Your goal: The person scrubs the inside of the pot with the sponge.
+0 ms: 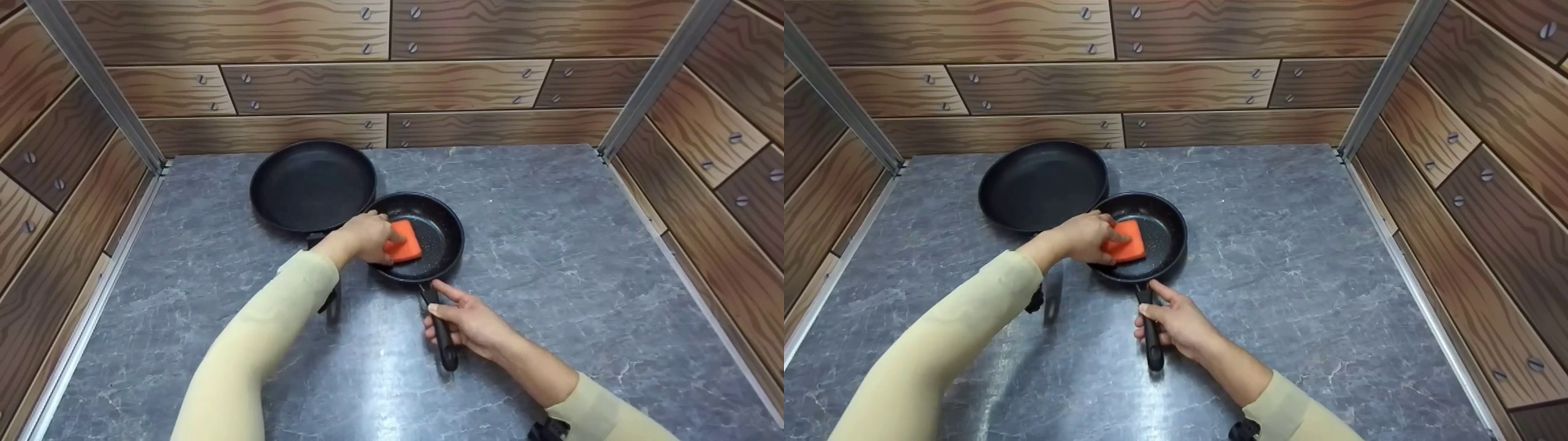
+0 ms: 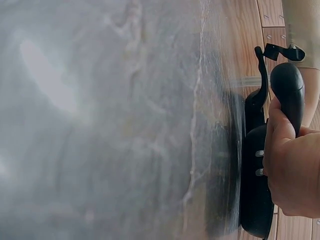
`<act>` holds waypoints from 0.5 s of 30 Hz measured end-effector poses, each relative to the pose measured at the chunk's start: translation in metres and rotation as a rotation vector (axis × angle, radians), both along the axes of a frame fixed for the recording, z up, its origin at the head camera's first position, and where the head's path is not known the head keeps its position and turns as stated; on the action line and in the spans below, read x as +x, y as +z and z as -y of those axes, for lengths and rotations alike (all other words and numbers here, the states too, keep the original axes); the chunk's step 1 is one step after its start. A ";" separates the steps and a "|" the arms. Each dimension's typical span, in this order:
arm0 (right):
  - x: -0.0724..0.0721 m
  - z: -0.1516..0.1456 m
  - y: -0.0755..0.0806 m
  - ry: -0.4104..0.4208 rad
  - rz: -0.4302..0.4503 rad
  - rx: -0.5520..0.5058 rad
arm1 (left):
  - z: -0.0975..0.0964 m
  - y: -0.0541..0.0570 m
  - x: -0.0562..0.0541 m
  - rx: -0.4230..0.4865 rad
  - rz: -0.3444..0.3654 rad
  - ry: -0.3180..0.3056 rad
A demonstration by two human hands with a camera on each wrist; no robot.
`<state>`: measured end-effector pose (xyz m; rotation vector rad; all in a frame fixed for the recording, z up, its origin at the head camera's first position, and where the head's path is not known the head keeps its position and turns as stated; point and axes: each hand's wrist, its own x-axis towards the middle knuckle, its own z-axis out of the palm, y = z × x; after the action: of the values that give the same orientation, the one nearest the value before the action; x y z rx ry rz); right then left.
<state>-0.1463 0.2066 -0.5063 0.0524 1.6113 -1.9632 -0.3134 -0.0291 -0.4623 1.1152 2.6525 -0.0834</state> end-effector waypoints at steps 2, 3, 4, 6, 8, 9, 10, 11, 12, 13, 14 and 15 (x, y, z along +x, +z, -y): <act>0.000 0.000 0.000 -0.002 0.000 0.002 | 0.000 0.001 0.001 0.007 0.020 -0.008; 0.000 -0.001 0.000 -0.003 0.000 0.003 | 0.000 0.001 0.002 0.010 0.025 -0.013; 0.000 -0.001 -0.001 -0.002 0.000 0.003 | 0.000 0.001 0.002 0.013 0.029 -0.019; 0.000 -0.001 -0.001 -0.001 0.001 0.003 | 0.000 0.001 0.004 0.018 0.036 -0.025; 0.000 -0.001 -0.001 0.001 0.003 0.003 | 0.000 0.001 0.005 0.026 0.044 -0.025; 0.000 -0.001 -0.001 0.003 0.003 0.003 | 0.001 0.001 0.005 0.031 0.049 -0.023; 0.000 -0.001 -0.001 0.004 0.004 0.003 | 0.001 0.001 0.006 0.037 0.054 -0.019; 0.000 -0.001 -0.001 0.005 0.004 0.004 | 0.002 0.001 0.006 0.041 0.060 -0.015; 0.000 -0.001 -0.001 0.007 0.004 0.004 | 0.002 0.001 0.006 0.046 0.065 -0.013; 0.000 -0.001 -0.001 0.008 0.003 0.005 | 0.003 0.001 0.007 0.053 0.070 -0.012; 0.000 -0.001 0.000 0.008 0.002 0.007 | 0.003 0.001 0.007 0.062 0.076 -0.010; 0.000 -0.001 0.000 0.009 0.002 0.008 | 0.003 0.001 0.008 0.071 0.082 -0.012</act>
<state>-0.1463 0.2077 -0.5064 0.0500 1.6155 -1.9498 -0.3059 -0.0324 -0.4612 1.1311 2.5944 0.0531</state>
